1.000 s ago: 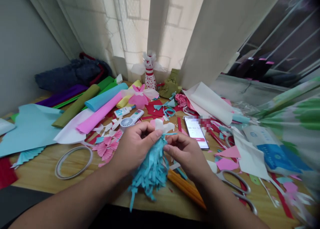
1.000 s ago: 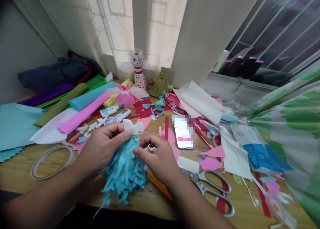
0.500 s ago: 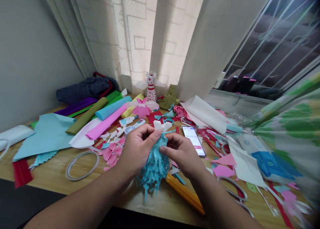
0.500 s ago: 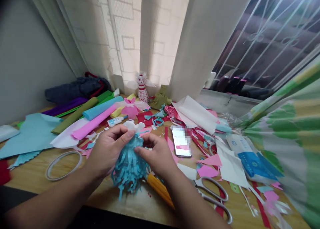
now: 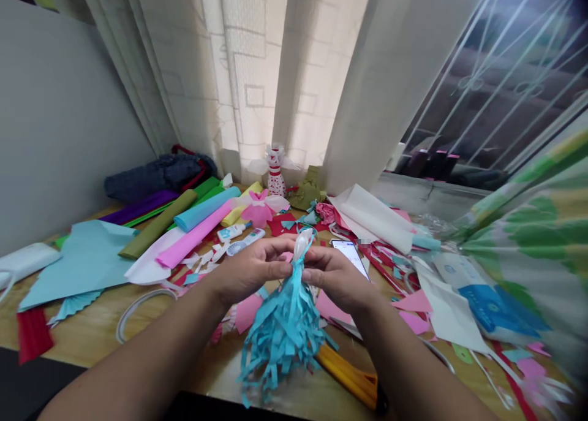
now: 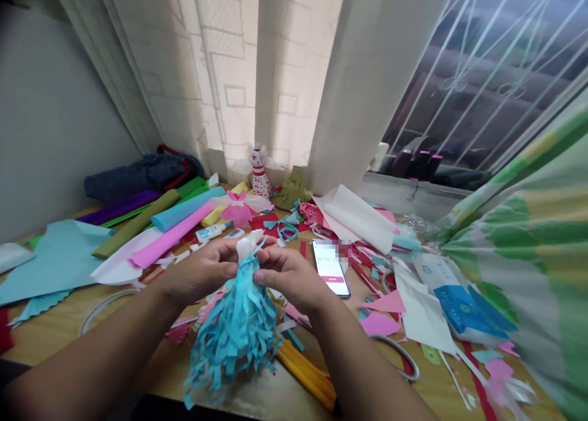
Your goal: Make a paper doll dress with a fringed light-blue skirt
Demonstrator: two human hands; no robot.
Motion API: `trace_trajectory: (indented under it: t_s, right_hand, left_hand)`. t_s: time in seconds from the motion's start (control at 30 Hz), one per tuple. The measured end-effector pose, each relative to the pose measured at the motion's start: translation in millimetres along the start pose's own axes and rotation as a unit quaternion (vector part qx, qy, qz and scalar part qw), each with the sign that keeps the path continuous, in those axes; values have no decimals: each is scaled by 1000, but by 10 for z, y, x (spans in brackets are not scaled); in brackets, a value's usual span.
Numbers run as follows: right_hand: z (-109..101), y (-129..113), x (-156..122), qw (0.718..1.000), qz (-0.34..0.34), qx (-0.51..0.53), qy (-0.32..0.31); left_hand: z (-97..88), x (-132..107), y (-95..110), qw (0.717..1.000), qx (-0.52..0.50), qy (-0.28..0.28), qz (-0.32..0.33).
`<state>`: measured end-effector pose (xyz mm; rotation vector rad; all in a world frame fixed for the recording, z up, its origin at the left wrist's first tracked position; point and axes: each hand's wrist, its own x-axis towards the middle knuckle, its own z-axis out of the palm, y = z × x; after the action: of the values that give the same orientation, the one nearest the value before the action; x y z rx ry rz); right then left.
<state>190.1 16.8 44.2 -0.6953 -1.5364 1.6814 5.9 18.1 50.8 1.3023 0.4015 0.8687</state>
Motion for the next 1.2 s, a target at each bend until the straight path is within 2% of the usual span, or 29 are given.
trace_trajectory:
  t_s: [0.1, 0.2, 0.37, 0.43, 0.5, 0.57, 0.63, 0.7, 0.77, 0.83, 0.93, 1.0, 1.07, 1.13, 1.17, 1.2]
  right_hand:
    - [6, 12, 12, 1000, -3, -6, 8]
    - [7, 3, -49, 998, -29, -42, 48]
    - [-35, 24, -431, 970, -71, -199, 119]
    - [-11, 81, -611, 959, -68, -256, 100]
    - [57, 173, -741, 970, -43, -227, 79]
    - [156, 287, -810, 989, -7, -128, 70]
    - [263, 404, -836, 997, 16, -25, 73]
    - [352, 508, -845, 993, 12, 30, 110]
    - [408, 591, -852, 983, -2, 33, 178]
    - [434, 656, -864, 968, -3, -14, 250]
    - [464, 721, -896, 936, 12, -136, 323]
    - [488, 734, -945, 920, 8, -235, 314]
    - [482, 709, -1040, 911, -18, -325, 253]
    - [387, 653, -1197, 892, -50, -399, 208]
    - [293, 623, -1301, 873, -61, -434, 213]
    - [167, 598, -1422, 843, -60, -473, 250]
  left_hand:
    - [20, 51, -55, 999, -45, -11, -12]
    - [12, 56, -97, 996, -90, 1, 7]
    - [-9, -47, -165, 983, -173, 60, 32]
    - [28, -89, -202, 970, -223, 82, 51]
    - [96, -111, -254, 956, -275, 87, 63]
    - [182, -111, -321, 941, -321, 87, 59]
    - [268, -97, -392, 927, -360, 99, 45]
    - [350, -80, -457, 914, -383, 133, 21]
    - [429, -74, -512, 906, -378, 193, -5]
    - [506, -96, -560, 901, -354, 251, -16]
    - [597, -182, -622, 903, -343, 259, -13]
    - [630, -257, -652, 909, -332, 251, -35]
    - [638, -328, -671, 913, -305, 263, -69]
    - [622, -386, -680, 913, -281, 277, -102]
    - [605, -410, -684, 913, -278, 275, -116]
    - [584, -432, -687, 913, -282, 267, -128]
